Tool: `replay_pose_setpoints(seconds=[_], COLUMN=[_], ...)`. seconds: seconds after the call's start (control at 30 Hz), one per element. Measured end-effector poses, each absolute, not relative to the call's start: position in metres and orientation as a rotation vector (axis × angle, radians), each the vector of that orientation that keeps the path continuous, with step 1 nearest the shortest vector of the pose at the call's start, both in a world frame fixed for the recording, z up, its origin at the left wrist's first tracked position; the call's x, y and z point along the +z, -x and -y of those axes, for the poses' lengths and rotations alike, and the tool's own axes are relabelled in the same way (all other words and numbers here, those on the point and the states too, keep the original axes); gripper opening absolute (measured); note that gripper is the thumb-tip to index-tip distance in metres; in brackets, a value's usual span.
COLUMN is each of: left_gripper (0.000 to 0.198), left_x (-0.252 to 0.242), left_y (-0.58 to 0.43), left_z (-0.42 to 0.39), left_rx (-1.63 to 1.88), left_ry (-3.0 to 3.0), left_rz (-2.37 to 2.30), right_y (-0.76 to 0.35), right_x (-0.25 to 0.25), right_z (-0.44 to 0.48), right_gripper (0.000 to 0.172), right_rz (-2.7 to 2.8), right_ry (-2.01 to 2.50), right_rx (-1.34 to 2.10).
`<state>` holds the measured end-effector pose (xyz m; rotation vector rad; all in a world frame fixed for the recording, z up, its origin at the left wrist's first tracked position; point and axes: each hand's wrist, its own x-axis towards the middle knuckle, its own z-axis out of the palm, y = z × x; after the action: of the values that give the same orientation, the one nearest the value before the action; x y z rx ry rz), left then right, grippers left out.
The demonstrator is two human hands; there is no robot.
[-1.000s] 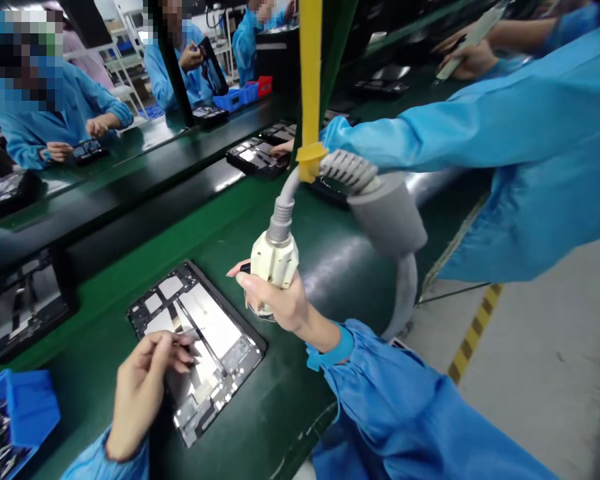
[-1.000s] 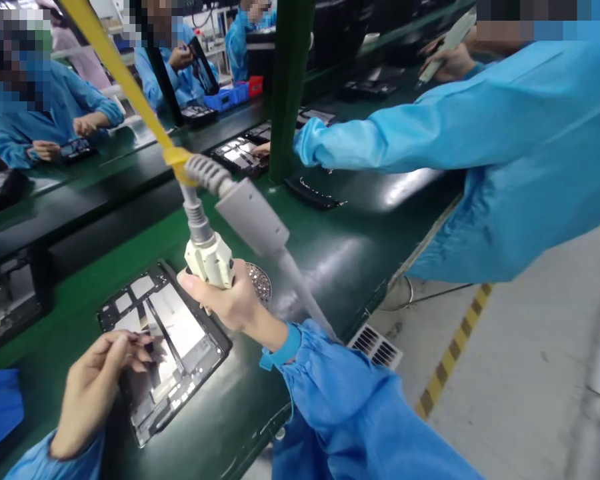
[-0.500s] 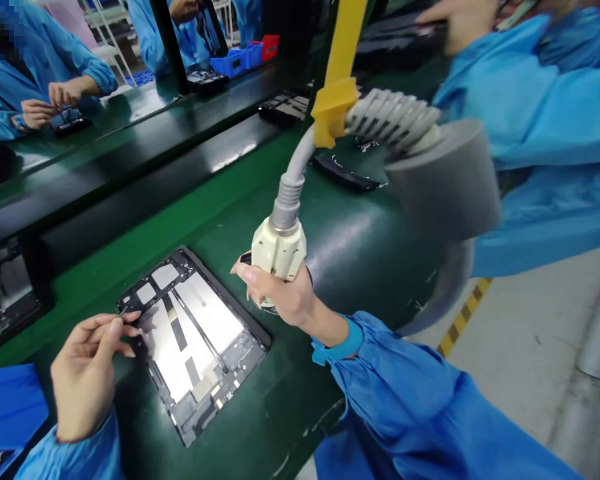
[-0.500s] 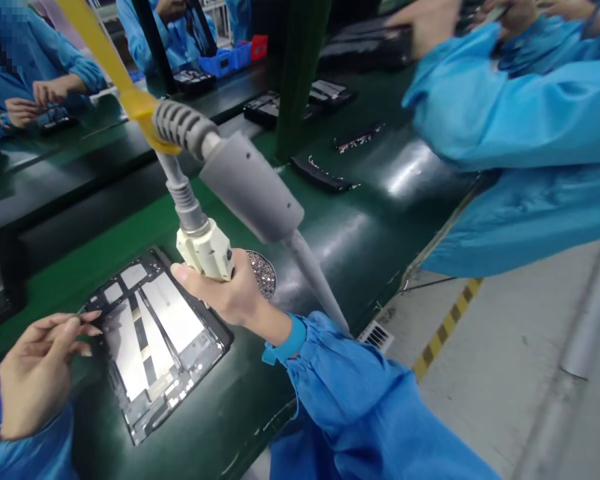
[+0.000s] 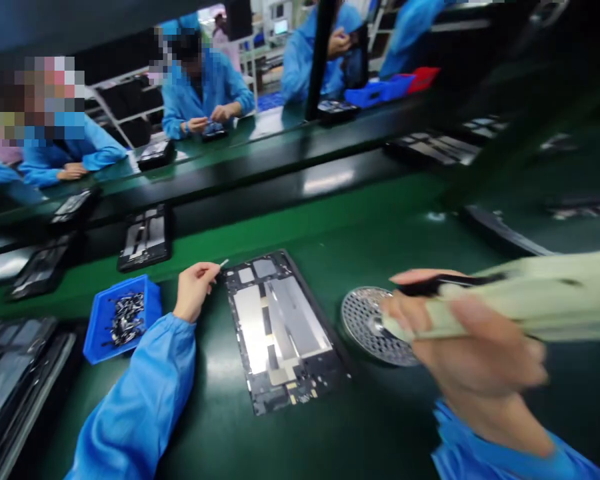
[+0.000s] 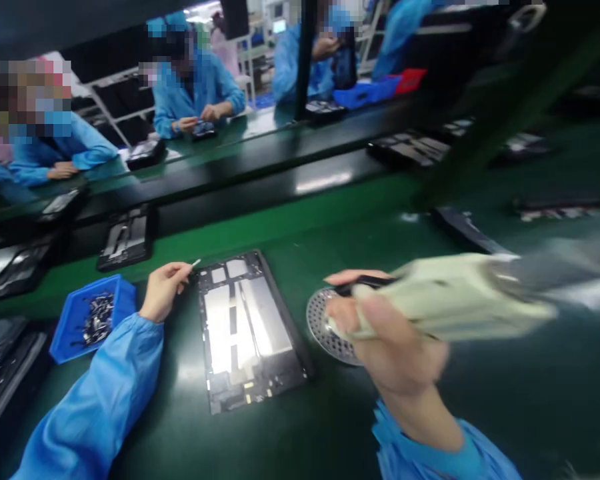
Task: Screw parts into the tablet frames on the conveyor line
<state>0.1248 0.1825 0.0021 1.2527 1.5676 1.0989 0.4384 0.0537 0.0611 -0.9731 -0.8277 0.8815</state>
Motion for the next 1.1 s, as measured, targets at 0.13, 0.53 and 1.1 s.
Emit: replay_pose_setpoints(seconds=[0.13,0.53,1.1], left_gripper=[0.039,0.007,0.015], left_x=[-0.012,-0.024,-0.037], left_y=[-0.125,-0.134,-0.139], left_z=[-0.189,-0.189,-0.196], left_rx=[1.067,1.035,0.971], left_ry=[-1.236,-1.351,-1.275], left_rz=[-1.554,-1.511,-1.479], right_y=[-0.428,-0.340,-0.245], right_x=[0.079,0.079,0.035], right_z=[-0.057,-0.113,-0.214], right_gripper=[0.032,0.034,0.032], right_rz=[0.873,0.963,1.040], right_ry=[0.941,0.821,0.827], right_rx=[0.913,1.111,1.086])
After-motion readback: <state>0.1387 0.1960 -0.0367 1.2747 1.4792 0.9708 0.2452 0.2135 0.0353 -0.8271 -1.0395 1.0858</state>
